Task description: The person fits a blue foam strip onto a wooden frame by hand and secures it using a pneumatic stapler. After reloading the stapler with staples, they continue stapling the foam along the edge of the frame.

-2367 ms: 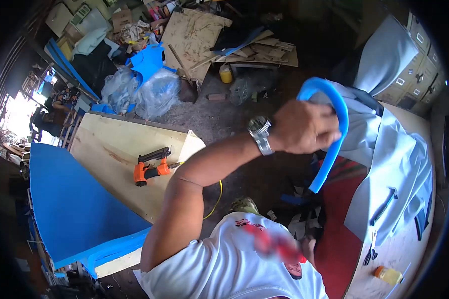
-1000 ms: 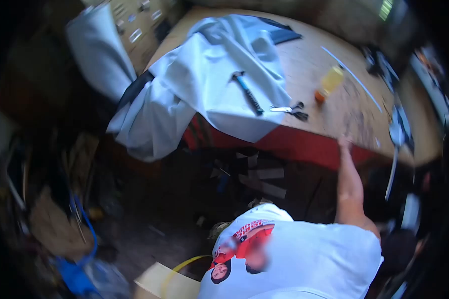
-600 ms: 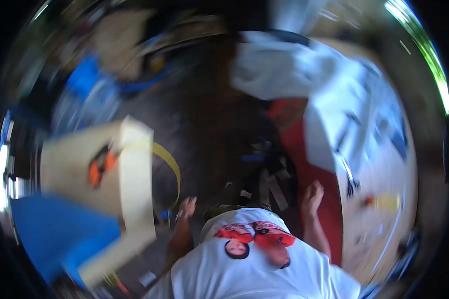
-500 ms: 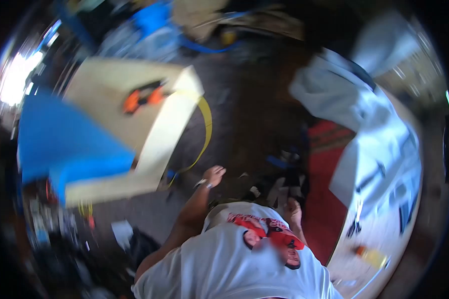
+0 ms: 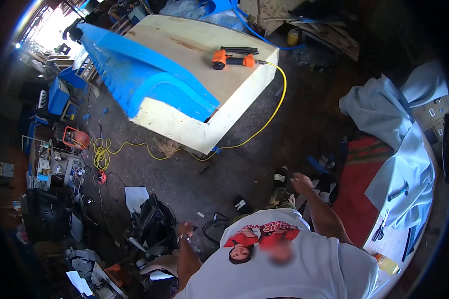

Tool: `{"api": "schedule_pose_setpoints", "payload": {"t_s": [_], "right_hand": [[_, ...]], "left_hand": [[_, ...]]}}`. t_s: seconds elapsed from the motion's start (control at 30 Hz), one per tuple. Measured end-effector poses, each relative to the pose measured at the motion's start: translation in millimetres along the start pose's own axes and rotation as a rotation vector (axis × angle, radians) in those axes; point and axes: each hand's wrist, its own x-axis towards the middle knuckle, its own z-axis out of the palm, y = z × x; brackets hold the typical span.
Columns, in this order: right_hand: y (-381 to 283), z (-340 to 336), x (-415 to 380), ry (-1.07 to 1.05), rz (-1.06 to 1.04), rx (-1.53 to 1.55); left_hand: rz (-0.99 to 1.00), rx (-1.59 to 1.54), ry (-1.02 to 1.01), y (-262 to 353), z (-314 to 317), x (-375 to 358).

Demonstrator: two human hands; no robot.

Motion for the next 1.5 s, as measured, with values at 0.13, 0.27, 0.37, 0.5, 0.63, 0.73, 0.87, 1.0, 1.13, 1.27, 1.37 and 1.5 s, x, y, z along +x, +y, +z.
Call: {"api": "schedule_pose_setpoints", "payload": {"t_s": [0.13, 0.27, 0.37, 0.5, 0.63, 0.73, 0.87, 1.0, 1.13, 1.27, 1.37, 1.5], "right_hand": [[-142, -11, 45, 0.192, -0.317, 0.202], [-216, -20, 154, 0.425, -0.676, 0.386], [-288, -66, 163, 0.212, -0.631, 0.970], [-345, -89, 161, 0.226, -0.604, 0.931], [-346, -53, 154, 0.166, -0.622, 0.999], [-330, -19, 144, 0.073, -0.498, 0.851], [-318, 31, 109, -0.082, -0.243, 1.057], [-343, 73, 68, 0.177, 0.032, 1.116], [-373, 97, 11, 0.315, 0.075, 1.106], [-400, 118, -33, 0.385, 0.068, 1.068], [-402, 136, -53, 0.474, 0.109, 1.169], [-378, 159, -26, 0.469, 0.051, 0.962]], "left_hand": [[-0.382, -0.242, 0.081, -80, 3, -40], [-0.650, -0.777, 0.155, -46, 22, -65], [-0.624, -1.050, 0.221, 2, 58, -66], [-0.413, -1.287, 0.371, 62, 67, -42], [-0.261, -0.701, 0.521, 82, -39, 7], [-0.157, -0.639, 0.708, 81, -148, 44], [0.206, -0.819, 1.016, 87, -313, 70], [0.622, -0.549, 1.111, 99, -498, 77], [1.226, -0.302, 1.270, 190, -644, 45], [1.743, -0.077, 1.201, 290, -720, 7], [1.855, 0.048, 1.042, 349, -747, -10], [1.854, 0.349, 0.828, 410, -774, -29]]}}
